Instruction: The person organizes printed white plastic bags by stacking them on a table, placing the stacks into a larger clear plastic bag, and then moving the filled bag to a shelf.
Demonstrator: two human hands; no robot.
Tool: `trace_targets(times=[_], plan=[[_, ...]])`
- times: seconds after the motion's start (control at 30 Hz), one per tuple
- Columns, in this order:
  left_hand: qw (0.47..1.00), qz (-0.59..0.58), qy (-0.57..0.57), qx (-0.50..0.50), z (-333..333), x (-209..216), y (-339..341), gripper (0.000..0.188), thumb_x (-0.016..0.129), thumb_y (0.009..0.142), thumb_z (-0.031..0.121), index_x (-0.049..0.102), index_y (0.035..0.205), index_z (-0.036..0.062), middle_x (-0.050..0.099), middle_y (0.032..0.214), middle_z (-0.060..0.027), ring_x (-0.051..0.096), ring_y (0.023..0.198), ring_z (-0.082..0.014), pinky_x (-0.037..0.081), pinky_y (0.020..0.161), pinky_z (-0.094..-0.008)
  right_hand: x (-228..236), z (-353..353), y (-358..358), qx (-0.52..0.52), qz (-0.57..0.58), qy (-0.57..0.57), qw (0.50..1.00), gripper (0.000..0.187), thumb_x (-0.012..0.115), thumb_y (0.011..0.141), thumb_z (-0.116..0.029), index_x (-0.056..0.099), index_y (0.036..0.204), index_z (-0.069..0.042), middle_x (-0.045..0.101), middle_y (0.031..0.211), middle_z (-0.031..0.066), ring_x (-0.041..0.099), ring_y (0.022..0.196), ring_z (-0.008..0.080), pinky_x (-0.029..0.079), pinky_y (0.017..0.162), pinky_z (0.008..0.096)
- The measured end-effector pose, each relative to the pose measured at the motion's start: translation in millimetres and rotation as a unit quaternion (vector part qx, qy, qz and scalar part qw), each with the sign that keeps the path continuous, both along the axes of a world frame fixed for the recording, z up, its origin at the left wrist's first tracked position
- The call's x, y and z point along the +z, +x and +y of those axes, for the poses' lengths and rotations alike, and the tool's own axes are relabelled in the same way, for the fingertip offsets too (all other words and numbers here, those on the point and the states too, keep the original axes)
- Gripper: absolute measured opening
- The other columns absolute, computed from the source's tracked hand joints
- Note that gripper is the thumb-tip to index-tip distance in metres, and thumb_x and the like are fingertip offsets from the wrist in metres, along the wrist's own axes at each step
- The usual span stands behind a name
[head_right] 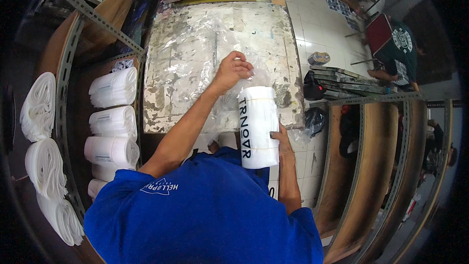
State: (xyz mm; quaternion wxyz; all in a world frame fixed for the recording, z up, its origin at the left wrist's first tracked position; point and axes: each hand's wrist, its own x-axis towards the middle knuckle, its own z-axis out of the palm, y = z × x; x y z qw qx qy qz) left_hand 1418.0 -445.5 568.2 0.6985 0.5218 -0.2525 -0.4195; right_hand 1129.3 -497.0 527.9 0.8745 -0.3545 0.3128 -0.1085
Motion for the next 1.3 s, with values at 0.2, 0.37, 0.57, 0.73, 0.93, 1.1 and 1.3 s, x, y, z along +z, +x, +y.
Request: trace_targets(times=[0.2,0.37,0.57,0.73,0.93,1.1,1.3], plan=[[0.975,-0.208,-0.017,-0.08,-4,-1,-45,0.037,0.066,0.075,-0.01,0.051,0.106,0.003,0.062,0.104,-0.0101,0.061,0.096,-0.0163,0.052,0.082,-0.0302,11,3,31,0.053,0.011,-0.12,0.991,0.083,0.061,0.058,-0.004,0.038,0.137,0.007,0.058,0.121,0.0169,0.06,0.108,0.0248,0.048,0.096,0.0347],[0.865,-0.501,0.0,-0.023,39,41,-62,0.072,0.078,0.07,0.02,0.044,0.131,0.0058,0.047,0.136,-0.0191,0.043,0.128,-0.0368,0.036,0.105,-0.0472,1,-4,44,0.07,-0.011,-0.063,0.996,0.082,0.064,0.059,-0.007,0.038,0.136,0.007,0.058,0.12,0.0178,0.06,0.107,0.0264,0.05,0.094,0.0355],[0.852,-0.49,0.182,0.028,138,10,-67,0.096,0.082,0.06,0.031,0.033,0.137,0.0028,0.034,0.145,-0.0238,0.029,0.137,-0.039,0.028,0.11,-0.0497,-12,-4,50,0.046,-0.022,0.06,0.997,0.073,0.064,0.068,-0.024,0.043,0.13,0.009,0.061,0.113,0.0213,0.065,0.097,0.0297,0.055,0.087,0.0393],[0.827,-0.505,0.247,0.001,162,-18,-69,0.08,0.075,0.062,0.018,0.038,0.13,-0.0006,0.047,0.129,-0.0251,0.045,0.121,-0.0407,0.039,0.099,-0.0459,-54,-21,51,0.048,-0.006,0.101,0.994,0.067,0.064,0.07,-0.023,0.047,0.126,0.008,0.062,0.113,0.0189,0.065,0.095,0.0287,0.055,0.086,0.0378],[0.811,-0.541,0.194,0.112,162,-22,-68,0.041,0.06,0.063,0.0,0.059,0.104,0.0003,0.062,0.092,-0.0146,0.06,0.083,-0.034,0.051,0.072,-0.0405,-54,-20,75,0.084,-0.011,0.072,0.994,0.062,0.064,0.071,-0.02,0.049,0.125,0.007,0.063,0.11,0.017,0.065,0.094,0.0268,0.055,0.086,0.0371],[0.799,-0.593,0.042,0.089,155,31,-58,0.036,0.056,0.062,-0.004,0.064,0.096,-0.0004,0.061,0.086,-0.0121,0.059,0.078,-0.0298,0.052,0.069,-0.0363,-15,-6,111,0.137,-0.042,0.029,0.989,0.06,0.063,0.071,-0.016,0.049,0.125,0.007,0.062,0.11,0.0172,0.065,0.096,0.0262,0.056,0.084,0.0366],[0.825,-0.553,0.072,0.089,167,51,-81,0.039,0.054,0.061,-0.008,0.064,0.099,-0.0031,0.061,0.087,-0.014,0.059,0.081,-0.0305,0.051,0.069,-0.0374,-18,6,170,0.115,-0.025,0.051,0.992,0.052,0.059,0.08,-0.014,0.047,0.127,0.006,0.061,0.112,0.0179,0.065,0.096,0.0283,0.056,0.084,0.0414]])
